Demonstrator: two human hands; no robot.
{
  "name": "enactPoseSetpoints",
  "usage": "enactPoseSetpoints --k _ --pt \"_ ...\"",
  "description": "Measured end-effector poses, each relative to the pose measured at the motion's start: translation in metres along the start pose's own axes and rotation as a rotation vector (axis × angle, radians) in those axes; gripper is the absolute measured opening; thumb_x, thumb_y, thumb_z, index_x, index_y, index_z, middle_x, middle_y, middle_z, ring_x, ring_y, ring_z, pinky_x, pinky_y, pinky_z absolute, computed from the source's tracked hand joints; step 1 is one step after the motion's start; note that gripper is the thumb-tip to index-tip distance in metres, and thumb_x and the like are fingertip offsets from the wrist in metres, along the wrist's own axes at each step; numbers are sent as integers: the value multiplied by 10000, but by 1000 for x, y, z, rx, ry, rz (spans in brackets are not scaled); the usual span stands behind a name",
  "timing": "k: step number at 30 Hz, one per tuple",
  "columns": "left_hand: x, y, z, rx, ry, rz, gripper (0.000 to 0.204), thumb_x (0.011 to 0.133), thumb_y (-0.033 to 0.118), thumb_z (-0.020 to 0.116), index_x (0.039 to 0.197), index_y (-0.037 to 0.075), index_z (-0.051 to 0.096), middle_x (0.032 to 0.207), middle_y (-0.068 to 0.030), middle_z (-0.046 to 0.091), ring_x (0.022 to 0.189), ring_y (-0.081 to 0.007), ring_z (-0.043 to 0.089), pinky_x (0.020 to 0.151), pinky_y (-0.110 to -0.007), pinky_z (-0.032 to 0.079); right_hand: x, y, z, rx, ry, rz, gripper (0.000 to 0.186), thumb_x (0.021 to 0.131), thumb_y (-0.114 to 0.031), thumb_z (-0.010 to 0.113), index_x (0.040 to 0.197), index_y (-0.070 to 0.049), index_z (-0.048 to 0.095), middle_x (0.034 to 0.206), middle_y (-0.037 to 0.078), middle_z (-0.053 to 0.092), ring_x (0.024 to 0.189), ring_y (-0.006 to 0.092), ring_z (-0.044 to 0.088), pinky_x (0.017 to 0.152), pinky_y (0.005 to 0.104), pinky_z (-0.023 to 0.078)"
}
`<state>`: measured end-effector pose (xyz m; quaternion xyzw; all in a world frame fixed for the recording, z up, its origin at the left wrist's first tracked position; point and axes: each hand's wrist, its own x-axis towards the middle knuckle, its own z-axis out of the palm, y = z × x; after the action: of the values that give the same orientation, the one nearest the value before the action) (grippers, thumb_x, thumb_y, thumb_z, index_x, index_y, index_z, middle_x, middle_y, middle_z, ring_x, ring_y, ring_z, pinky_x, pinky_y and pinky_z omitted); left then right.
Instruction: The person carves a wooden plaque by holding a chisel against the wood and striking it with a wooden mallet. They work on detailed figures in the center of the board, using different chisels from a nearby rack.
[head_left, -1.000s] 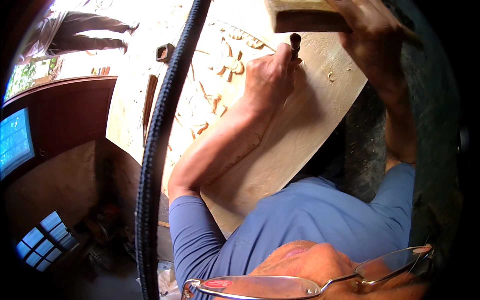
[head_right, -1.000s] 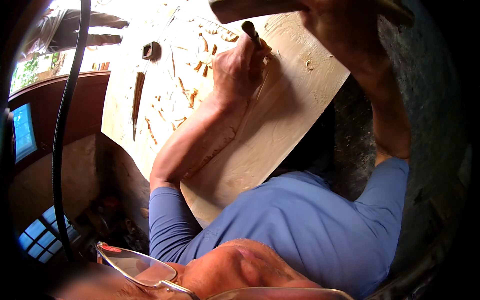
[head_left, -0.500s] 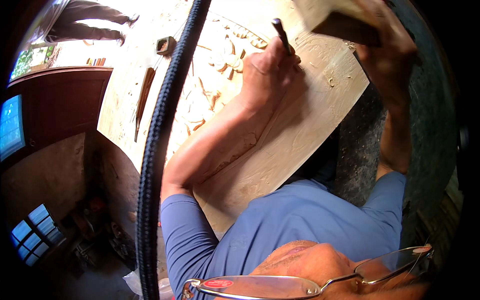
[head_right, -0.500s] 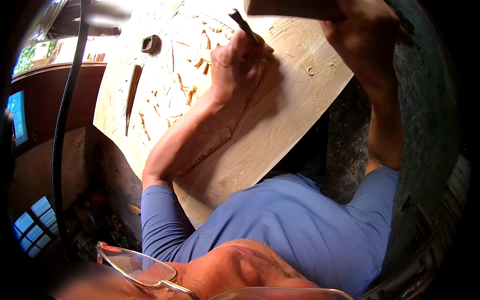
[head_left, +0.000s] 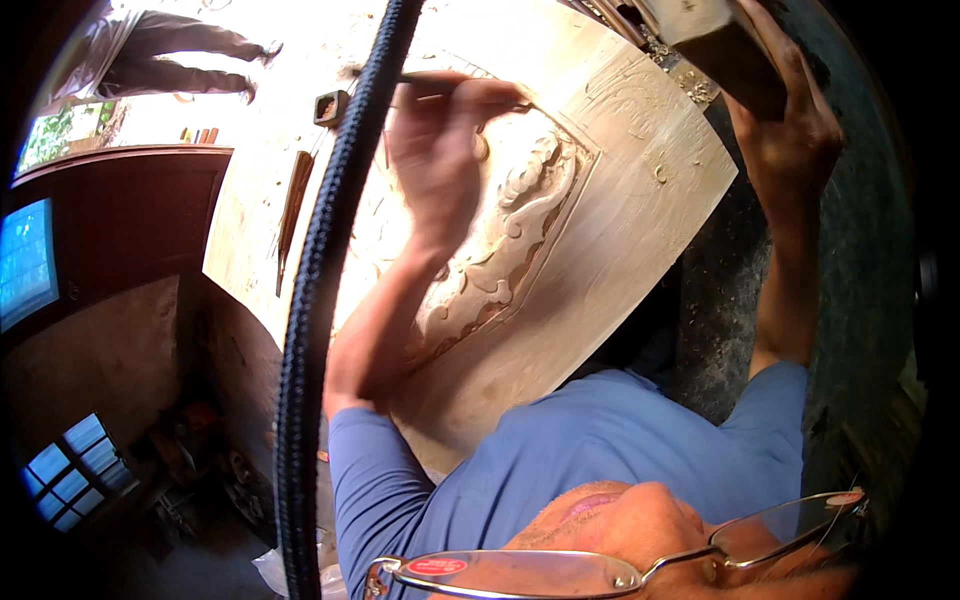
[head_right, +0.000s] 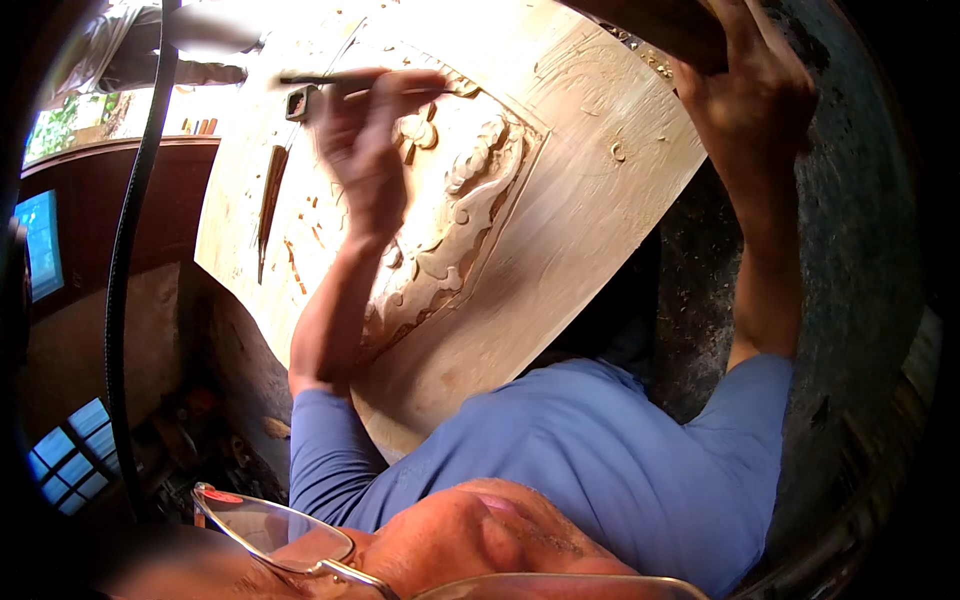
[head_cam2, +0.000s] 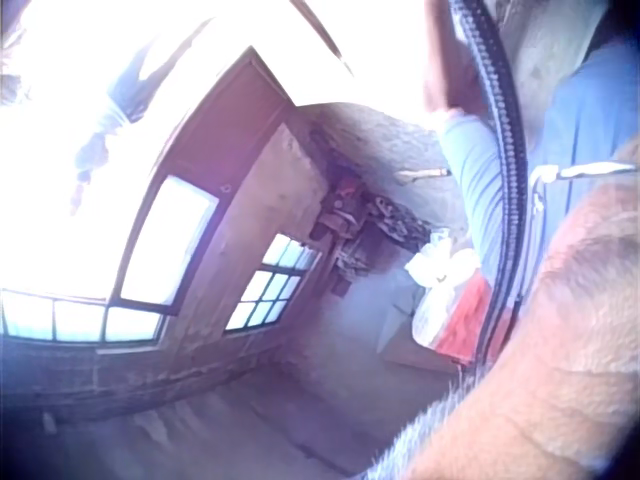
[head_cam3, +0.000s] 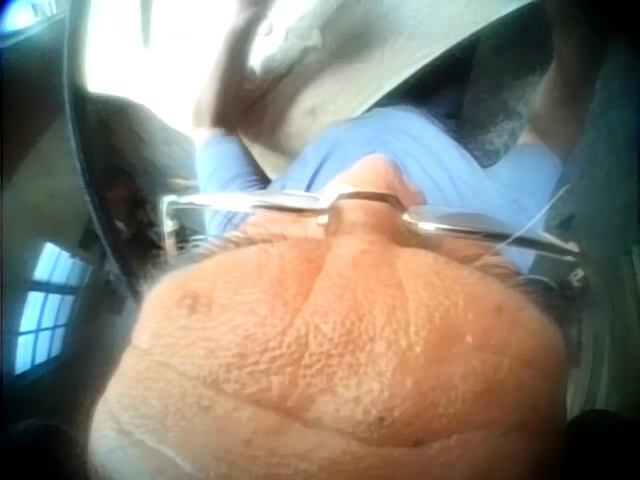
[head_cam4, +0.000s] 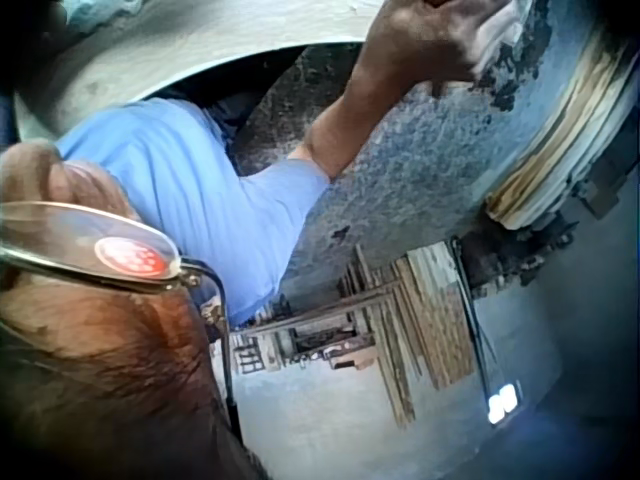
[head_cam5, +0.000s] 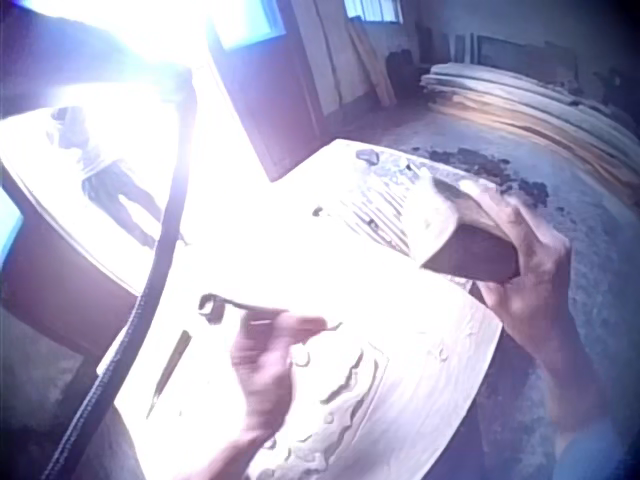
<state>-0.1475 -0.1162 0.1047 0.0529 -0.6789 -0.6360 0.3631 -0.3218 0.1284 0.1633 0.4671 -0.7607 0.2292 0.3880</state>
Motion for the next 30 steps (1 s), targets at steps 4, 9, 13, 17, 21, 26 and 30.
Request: enactPoseSetpoints --k 4,9,13,17,21,26,30 --pt "-36 35 -60 201 211 114 79 1047 38 586 1099 -21 582 962 -228 756 863 -299 771 812 -425 659 -59 15 13 -60 -201 160 672 817 -239 891 1424 -152 613 1239 76 752 1086 291 747 867 375 624" --pt "-120 61 -76 417 418 -141 115 1044 75 606 1104 -13 562 946 -227 744 841 -301 763 807 -403 650 -79 -4 33 -126 -173 239 744 804 -359 879 1450 -137 584 1225 94 756 1082 290 750 852 362 628" --pt "-151 58 -68 427 606 -356 133 1059 114 599 1116 2 554 959 -207 726 856 -278 741 839 -397 627 -83 -21 43 -123 -162 256 700 791 -425 865 1361 -88 637 1209 95 750 1047 312 749 852 392 622" --pt "-142 52 -65 445 635 -322 136 1072 133 587 1117 6 569 951 -193 721 847 -269 741 820 -394 635 -83 -19 47 -98 -162 253 677 797 -387 875 1333 -49 637 1213 105 747 1042 321 747 870 398 618" --pt "-142 46 -66 475 604 -293 146 1073 145 590 1109 5 576 943 -184 719 840 -265 743 806 -402 644 -88 -15 49 -92 -163 246 635 817 -320 880 1330 -38 635 1217 119 745 1056 325 746 887 405 615" --pt "-149 37 -70 459 595 -249 144 1071 149 598 1116 14 574 935 -190 731 830 -261 747 782 -401 647 -93 -13 50 -96 -162 260 591 834 -249 879 1345 -72 641 1220 114 746 1076 322 744 897 420 615" --pt "-148 37 -69 416 564 -240 132 1058 109 611 1118 -2 571 939 -188 748 837 -248 752 808 -383 632 -93 -13 45 -118 -180 286 612 825 -235 887 1368 -107 636 1232 108 742 1089 318 742 903 426 615"
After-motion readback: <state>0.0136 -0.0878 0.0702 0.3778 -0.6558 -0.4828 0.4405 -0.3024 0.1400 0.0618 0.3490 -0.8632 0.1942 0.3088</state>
